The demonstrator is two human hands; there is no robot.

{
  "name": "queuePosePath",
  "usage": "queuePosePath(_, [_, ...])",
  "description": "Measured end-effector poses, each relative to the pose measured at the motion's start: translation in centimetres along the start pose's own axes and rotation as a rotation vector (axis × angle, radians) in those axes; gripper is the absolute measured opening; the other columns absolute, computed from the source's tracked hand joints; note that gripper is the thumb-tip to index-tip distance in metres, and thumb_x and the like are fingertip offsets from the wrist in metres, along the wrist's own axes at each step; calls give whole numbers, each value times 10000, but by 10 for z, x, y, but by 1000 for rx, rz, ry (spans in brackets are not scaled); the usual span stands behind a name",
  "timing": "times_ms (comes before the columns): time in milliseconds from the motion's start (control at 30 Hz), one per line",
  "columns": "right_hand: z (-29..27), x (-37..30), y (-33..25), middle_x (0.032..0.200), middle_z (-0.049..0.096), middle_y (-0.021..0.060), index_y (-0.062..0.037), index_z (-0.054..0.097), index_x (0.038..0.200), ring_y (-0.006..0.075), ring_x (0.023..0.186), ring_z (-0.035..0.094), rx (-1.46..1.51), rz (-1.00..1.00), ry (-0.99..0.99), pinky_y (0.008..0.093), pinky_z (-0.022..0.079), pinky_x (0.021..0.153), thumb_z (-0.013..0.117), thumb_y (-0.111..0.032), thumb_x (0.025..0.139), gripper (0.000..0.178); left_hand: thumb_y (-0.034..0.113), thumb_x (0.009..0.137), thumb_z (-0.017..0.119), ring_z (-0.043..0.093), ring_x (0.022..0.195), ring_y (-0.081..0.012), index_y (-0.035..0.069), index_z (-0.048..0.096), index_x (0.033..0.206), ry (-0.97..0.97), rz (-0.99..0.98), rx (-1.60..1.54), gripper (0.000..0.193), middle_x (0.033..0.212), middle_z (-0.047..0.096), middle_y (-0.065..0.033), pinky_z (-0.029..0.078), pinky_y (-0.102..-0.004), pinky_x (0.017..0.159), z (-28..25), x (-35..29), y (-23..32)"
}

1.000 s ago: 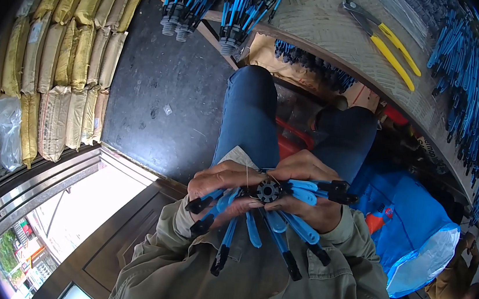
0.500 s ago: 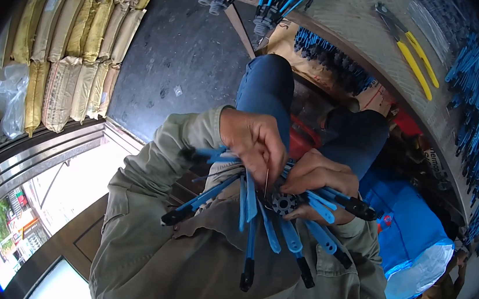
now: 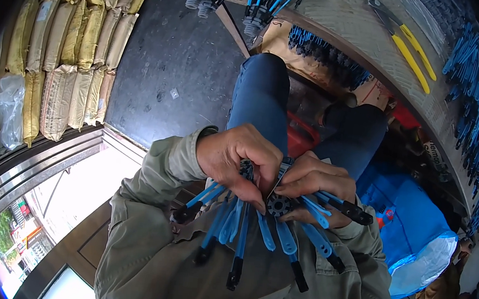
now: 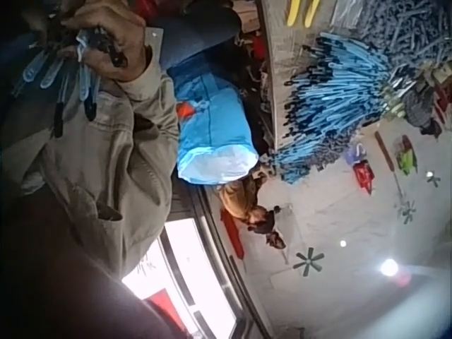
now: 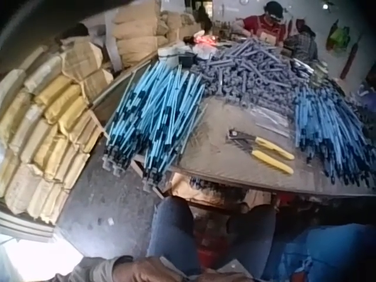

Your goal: The person assembles cleaning mop attachments by threading a metal wire through a row of plastic rods, wrapping the rods around a plastic hub, and tightening and cutting the wire with pliers.

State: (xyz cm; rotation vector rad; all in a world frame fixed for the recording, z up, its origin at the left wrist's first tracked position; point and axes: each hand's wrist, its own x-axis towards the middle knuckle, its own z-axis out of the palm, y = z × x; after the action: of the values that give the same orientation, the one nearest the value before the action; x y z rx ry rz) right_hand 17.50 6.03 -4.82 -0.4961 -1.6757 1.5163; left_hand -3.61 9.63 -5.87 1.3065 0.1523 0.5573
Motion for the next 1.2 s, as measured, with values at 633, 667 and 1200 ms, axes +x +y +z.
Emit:
queuePosePath(633, [-16, 17, -25, 878, 626, 80, -6, 597, 953, 133, 788, 590, 261, 230, -67, 254, 454, 713, 785, -112, 667, 358, 101, 672, 788, 610, 700, -114, -23, 622, 767, -197, -469, -270, 229, 737, 638, -66, 484, -245, 592, -18, 27, -8])
queuePosePath(667, [-17, 21, -27, 872, 622, 60, -6, 594, 964, 109, 777, 578, 211, 155, -118, 235, 440, 709, 775, -76, 672, 351, 135, 666, 799, 615, 757, -129, -27, 624, 791, -202, -482, -236, 269, 788, 650, -83, 498, -264, 638, -20, 25, -9])
queuePosePath(1200, [29, 23, -34, 812, 555, 37, -7, 532, 878, 54, 705, 527, -123, 209, 370, 196, 426, 625, 750, -34, 684, 293, 41, 773, 598, 543, 1042, -274, -68, 443, 1234, 1123, 45, 702, 499, 1147, 545, -206, 448, -338, 860, 107, -15, 21])
